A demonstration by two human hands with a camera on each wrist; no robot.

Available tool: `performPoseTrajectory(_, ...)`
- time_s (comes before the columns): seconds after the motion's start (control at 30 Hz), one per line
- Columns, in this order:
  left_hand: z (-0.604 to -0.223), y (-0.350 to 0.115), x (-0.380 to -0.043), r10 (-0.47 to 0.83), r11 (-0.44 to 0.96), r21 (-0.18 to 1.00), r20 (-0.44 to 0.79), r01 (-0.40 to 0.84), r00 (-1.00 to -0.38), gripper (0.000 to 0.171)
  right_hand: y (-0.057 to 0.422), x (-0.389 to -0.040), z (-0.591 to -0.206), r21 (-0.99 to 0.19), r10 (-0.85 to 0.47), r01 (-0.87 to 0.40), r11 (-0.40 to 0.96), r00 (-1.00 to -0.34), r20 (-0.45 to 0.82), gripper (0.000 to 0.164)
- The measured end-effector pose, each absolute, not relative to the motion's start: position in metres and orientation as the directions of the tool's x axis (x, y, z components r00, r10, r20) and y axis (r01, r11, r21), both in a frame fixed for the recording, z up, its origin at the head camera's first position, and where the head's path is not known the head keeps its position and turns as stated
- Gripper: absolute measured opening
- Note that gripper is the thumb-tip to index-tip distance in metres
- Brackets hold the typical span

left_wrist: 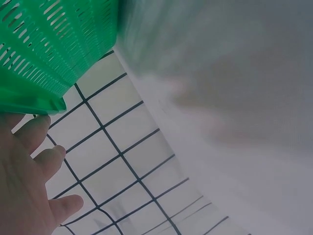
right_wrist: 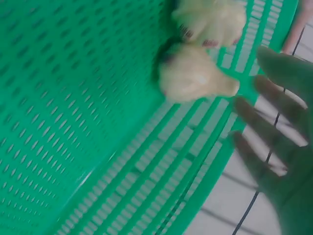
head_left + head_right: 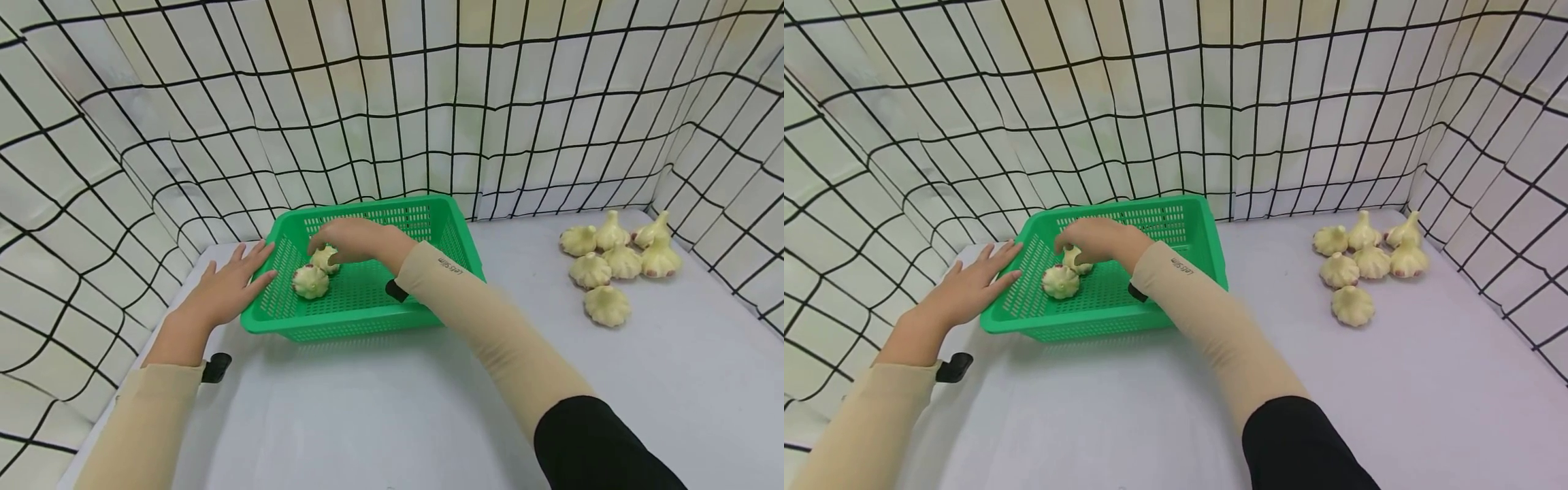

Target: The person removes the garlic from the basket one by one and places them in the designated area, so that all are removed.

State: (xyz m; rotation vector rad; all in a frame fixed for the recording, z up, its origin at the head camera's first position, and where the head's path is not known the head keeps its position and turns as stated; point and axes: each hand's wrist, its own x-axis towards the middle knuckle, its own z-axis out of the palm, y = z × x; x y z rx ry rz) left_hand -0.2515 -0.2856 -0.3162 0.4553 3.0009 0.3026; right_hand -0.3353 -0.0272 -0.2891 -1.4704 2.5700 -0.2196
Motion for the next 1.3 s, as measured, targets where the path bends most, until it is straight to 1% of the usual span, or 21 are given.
performPoseTrajectory(0.17, -0.315, -0.286, -0.251, 0.303, 0.936, 0.207, -0.057, 0.286, -0.951, 0.073, -0.043, -0.331, -0.292, -0.262, -0.859, -0.818, 0.511, -0.486, -0.158, 0.045)
performPoseTrajectory(0.37, -0.315, -0.285, -0.251, 0.304, 0.934, 0.214, -0.056, 0.286, -0.951, 0.073, -0.05, -0.329, -0.298, -0.284, -0.844, -0.795, 0.537, -0.503, -0.187, 0.044)
performPoseTrajectory(0.5, -0.313, -0.285, -0.251, 0.304, 0.934, 0.21, -0.047, 0.288, -0.952, 0.073, -0.053, -0.33, -0.299, -0.282, -0.843, -0.794, 0.538, -0.507, -0.182, 0.044)
performPoseTrajectory(0.6, -0.313, -0.285, -0.251, 0.303, 0.934, 0.21, -0.045, 0.288, -0.952, 0.073, -0.056, -0.332, -0.299, -0.276, -0.85, -0.804, 0.526, -0.493, -0.185, 0.044)
performPoseTrajectory(0.83, -0.313, -0.282, -0.25, 0.296, 0.936, 0.214, -0.047, 0.279, -0.954, 0.073, -0.062, -0.332, -0.3, -0.237, -0.846, -0.817, 0.525, -0.471, -0.251, 0.047)
performPoseTrajectory(0.93, -0.314, -0.282, -0.25, 0.289, 0.939, 0.21, -0.049, 0.273, -0.956, 0.073, -0.064, -0.331, -0.3, -0.241, -0.846, -0.818, 0.522, -0.463, -0.262, 0.048)
performPoseTrajectory(1.0, -0.315, -0.282, -0.25, 0.287, 0.939, 0.212, -0.05, 0.271, -0.957, 0.073, -0.064, -0.33, -0.301, -0.249, -0.844, -0.814, 0.525, -0.462, -0.272, 0.047)
performPoseTrajectory(1.2, -0.316, -0.284, -0.249, 0.282, 0.937, 0.227, -0.049, 0.265, -0.958, 0.072, -0.062, -0.328, -0.301, -0.299, -0.84, -0.791, 0.534, -0.455, -0.297, 0.03)
performPoseTrajectory(1.3, -0.318, -0.283, -0.25, 0.284, 0.937, 0.229, -0.054, 0.265, -0.957, 0.073, -0.058, -0.328, -0.302, -0.328, -0.835, -0.773, 0.543, -0.454, -0.31, 0.029)
